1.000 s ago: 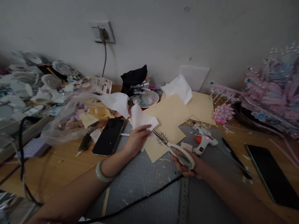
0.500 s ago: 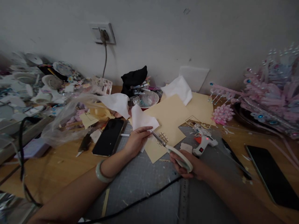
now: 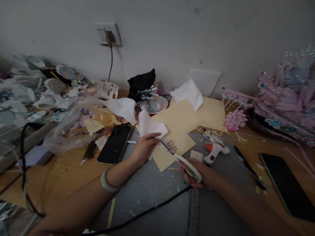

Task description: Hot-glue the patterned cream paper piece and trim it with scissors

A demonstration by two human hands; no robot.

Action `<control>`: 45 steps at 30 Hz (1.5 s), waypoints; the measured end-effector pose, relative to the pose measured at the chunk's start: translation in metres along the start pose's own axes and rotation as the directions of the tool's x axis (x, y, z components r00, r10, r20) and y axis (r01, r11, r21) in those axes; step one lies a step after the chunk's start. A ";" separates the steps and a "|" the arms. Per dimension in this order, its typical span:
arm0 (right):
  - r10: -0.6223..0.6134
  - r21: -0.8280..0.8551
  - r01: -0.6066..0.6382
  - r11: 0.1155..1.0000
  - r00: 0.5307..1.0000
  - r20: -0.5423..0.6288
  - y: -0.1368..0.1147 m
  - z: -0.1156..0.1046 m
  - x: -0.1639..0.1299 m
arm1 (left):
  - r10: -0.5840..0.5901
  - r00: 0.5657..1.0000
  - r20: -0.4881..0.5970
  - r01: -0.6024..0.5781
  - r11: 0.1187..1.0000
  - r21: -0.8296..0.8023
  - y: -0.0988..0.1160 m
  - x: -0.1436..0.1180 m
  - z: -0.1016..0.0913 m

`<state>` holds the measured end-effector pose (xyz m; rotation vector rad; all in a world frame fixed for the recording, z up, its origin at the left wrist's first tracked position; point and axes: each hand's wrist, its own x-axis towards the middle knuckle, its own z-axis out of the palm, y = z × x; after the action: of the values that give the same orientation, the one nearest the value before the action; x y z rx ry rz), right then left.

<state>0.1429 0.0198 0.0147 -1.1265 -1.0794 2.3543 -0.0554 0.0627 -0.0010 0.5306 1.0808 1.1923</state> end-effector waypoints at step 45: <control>-0.176 0.017 0.178 0.984 0.951 0.253 -0.010 -0.037 0.016 | 0.073 0.997 -0.018 -0.072 0.995 0.062 -0.002 0.000 0.004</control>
<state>0.1610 0.0537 -0.0009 -0.7071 -1.2175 2.3960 -0.0507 0.0625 -0.0007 0.6111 1.1267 1.2330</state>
